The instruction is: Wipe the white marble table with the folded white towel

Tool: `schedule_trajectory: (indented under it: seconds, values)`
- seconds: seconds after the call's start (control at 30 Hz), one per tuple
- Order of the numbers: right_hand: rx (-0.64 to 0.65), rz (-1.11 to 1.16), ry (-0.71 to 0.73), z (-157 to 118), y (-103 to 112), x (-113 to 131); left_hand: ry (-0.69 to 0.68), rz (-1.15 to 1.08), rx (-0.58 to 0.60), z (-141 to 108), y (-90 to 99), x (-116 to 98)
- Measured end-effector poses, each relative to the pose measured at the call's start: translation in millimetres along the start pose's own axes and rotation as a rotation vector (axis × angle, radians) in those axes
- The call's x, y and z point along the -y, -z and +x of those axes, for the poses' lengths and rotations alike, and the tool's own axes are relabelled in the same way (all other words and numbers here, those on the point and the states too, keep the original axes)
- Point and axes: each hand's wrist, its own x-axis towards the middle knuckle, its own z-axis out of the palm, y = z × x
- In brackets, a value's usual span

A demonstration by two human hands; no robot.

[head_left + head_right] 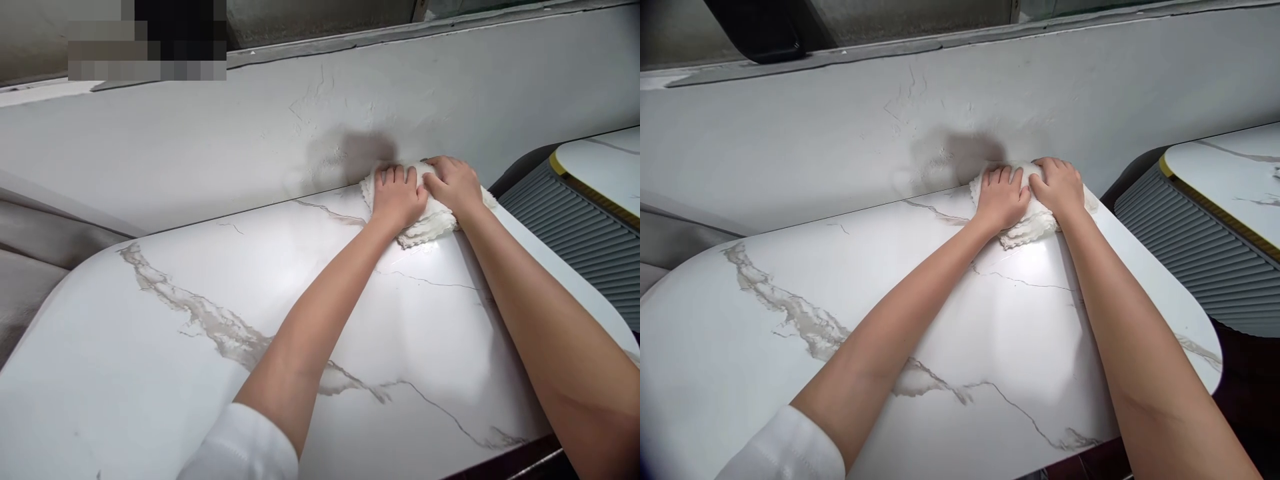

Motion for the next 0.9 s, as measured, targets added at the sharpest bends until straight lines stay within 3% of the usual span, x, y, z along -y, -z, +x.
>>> schedule_trajectory:
  seconds: [0.17,0.33,0.53,0.73,0.9]
  values:
    - [0.017,0.007,0.062,-19.3,2.1,11.9,0.012,0.053,0.023,-23.2,9.4,2.6]
    - [-0.013,0.025,0.172,-55.4,5.1,15.7,0.010,0.112,0.030,-64.3,16.5,-2.3]
    - [-0.037,0.022,0.316,-117.5,21.0,-1.3,-0.026,0.150,-0.006,-126.4,22.0,-29.8]
    - [-0.010,-0.020,0.294,-195.1,47.8,-14.9,-0.147,0.155,-0.045,-192.9,27.7,-61.8]
    - [-0.036,-0.057,0.259,-246.3,61.0,-2.6,-0.234,0.140,-0.044,-234.7,37.8,-65.3]
